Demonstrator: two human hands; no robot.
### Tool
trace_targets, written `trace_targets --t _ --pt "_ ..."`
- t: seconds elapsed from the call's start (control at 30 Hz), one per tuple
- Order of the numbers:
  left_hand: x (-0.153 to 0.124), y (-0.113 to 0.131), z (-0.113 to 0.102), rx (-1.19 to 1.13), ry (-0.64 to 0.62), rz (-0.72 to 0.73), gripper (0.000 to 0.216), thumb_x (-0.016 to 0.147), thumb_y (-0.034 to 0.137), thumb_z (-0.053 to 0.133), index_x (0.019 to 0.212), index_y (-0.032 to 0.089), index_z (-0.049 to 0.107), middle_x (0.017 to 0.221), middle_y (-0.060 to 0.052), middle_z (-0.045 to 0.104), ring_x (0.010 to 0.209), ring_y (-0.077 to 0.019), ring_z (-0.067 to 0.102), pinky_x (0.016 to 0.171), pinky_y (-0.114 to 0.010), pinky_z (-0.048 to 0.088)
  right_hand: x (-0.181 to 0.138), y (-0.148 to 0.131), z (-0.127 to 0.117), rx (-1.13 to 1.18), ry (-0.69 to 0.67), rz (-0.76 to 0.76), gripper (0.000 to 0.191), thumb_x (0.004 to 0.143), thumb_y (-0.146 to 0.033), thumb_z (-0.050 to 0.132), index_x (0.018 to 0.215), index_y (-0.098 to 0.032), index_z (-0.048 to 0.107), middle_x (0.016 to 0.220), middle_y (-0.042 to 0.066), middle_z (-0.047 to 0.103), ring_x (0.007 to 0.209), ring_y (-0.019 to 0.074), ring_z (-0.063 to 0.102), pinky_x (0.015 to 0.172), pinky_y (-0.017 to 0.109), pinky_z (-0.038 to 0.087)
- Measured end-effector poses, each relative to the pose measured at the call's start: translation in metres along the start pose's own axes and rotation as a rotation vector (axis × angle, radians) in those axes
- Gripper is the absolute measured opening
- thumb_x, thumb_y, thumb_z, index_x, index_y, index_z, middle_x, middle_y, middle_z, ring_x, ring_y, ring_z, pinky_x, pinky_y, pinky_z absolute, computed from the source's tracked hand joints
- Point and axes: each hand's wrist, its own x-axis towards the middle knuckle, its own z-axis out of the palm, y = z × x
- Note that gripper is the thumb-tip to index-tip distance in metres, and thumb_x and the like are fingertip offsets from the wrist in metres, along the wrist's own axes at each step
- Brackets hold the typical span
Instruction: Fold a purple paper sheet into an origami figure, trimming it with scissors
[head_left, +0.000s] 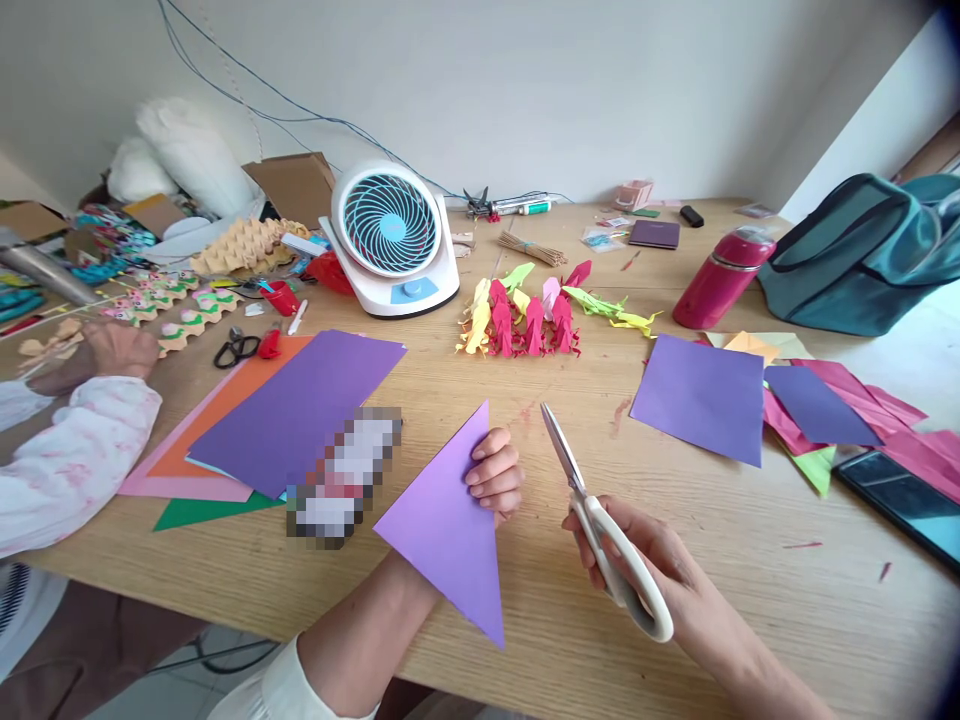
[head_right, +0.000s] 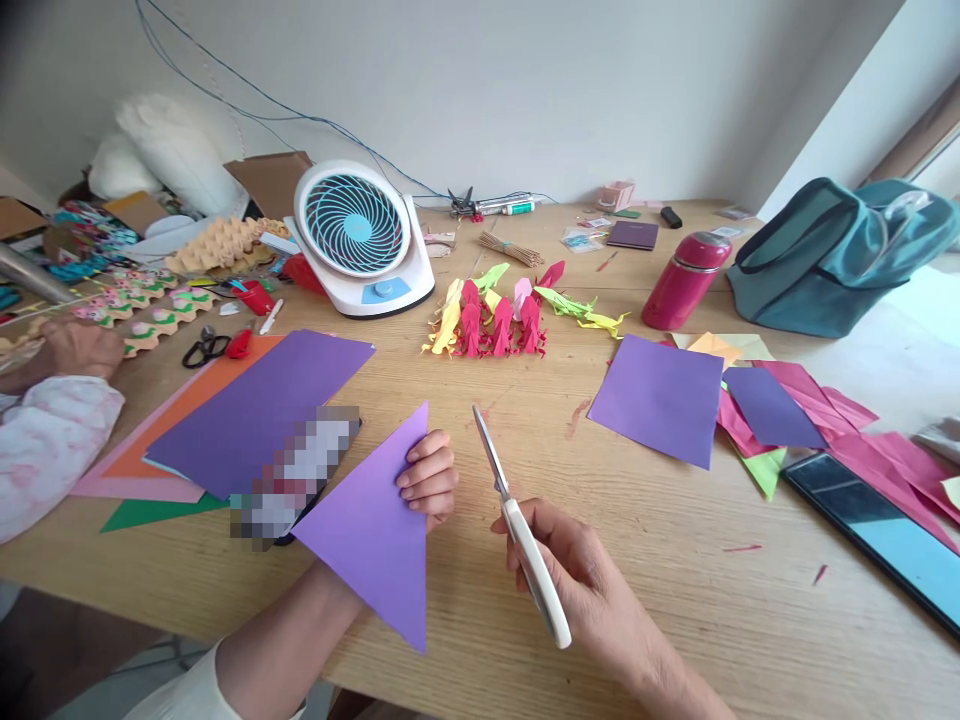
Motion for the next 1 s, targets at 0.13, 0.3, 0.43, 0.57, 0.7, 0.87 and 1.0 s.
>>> trace_targets --t 0.13,0.3,0.43,0.57,0.7,0.87,1.0 --pt "0.001 0.001 0.001 0.019 0.024 0.001 0.037 0.083 0.002 0.049 0.064 0.022 0.025 0.046 0.010 0.015 0.037 -0.0078 0.008 0.041 -0.021 0.017 0.001 0.000 0.000 -0.025 -0.005 0.010 0.042 0.095 -0.059 0.051 0.088 -0.018 0.058 0.078 0.001 0.051 0.065 0.0121 0.040 0.058 0.026 0.032" --pt "-0.002 0.002 0.008 0.052 0.060 0.000 0.038 0.084 0.001 0.047 0.064 0.023 0.023 0.048 0.010 0.011 0.041 -0.0082 0.000 0.039 -0.021 0.012 0.001 -0.001 0.000 -0.099 0.014 0.005 0.044 0.095 -0.061 0.049 0.094 -0.019 0.059 0.079 0.002 0.052 0.067 0.0137 0.042 0.060 0.027 0.033" --pt "-0.003 0.002 0.009 0.071 0.066 -0.014 0.038 0.087 0.002 0.047 0.064 0.023 0.024 0.049 0.010 0.011 0.041 -0.0087 0.001 0.039 -0.021 0.012 0.000 -0.001 -0.004 -0.225 0.062 0.032 0.046 0.096 -0.063 0.046 0.106 -0.019 0.058 0.081 0.002 0.051 0.072 0.0161 0.043 0.062 0.028 0.034" --pt "0.000 0.002 0.004 0.097 0.051 -0.035 0.039 0.089 0.007 0.049 0.062 0.023 0.025 0.049 0.009 0.011 0.038 -0.0091 0.006 0.039 -0.021 0.015 0.001 0.000 -0.006 -0.280 0.090 0.019 0.047 0.096 -0.063 0.045 0.107 -0.019 0.057 0.082 0.002 0.052 0.076 0.0173 0.045 0.065 0.029 0.036" --pt "0.009 0.004 -0.005 0.128 0.011 -0.061 0.038 0.090 0.011 0.051 0.061 0.022 0.030 0.049 0.007 0.017 0.038 -0.0091 0.015 0.039 -0.020 0.014 0.002 -0.002 -0.004 -0.304 0.096 0.016 0.047 0.095 -0.064 0.047 0.104 -0.018 0.058 0.082 0.003 0.053 0.076 0.0174 0.046 0.065 0.029 0.036" --pt "0.016 0.004 -0.013 0.168 -0.047 -0.058 0.041 0.096 0.033 0.054 0.061 0.020 0.039 0.051 0.004 0.033 0.042 -0.0084 0.028 0.038 -0.017 0.019 0.003 -0.003 -0.002 -0.315 0.086 0.012 0.044 0.095 -0.063 0.048 0.096 -0.019 0.057 0.079 0.001 0.051 0.072 0.0157 0.043 0.064 0.028 0.035" --pt "0.005 0.000 -0.003 0.235 -0.033 0.099 0.042 0.091 0.052 0.062 0.071 0.018 0.047 0.058 0.004 0.041 0.049 -0.0071 0.035 0.042 -0.015 0.030 0.003 -0.003 0.000 -0.317 0.059 -0.004 0.043 0.095 -0.062 0.048 0.091 -0.019 0.057 0.078 0.001 0.052 0.071 0.0153 0.044 0.064 0.028 0.036"
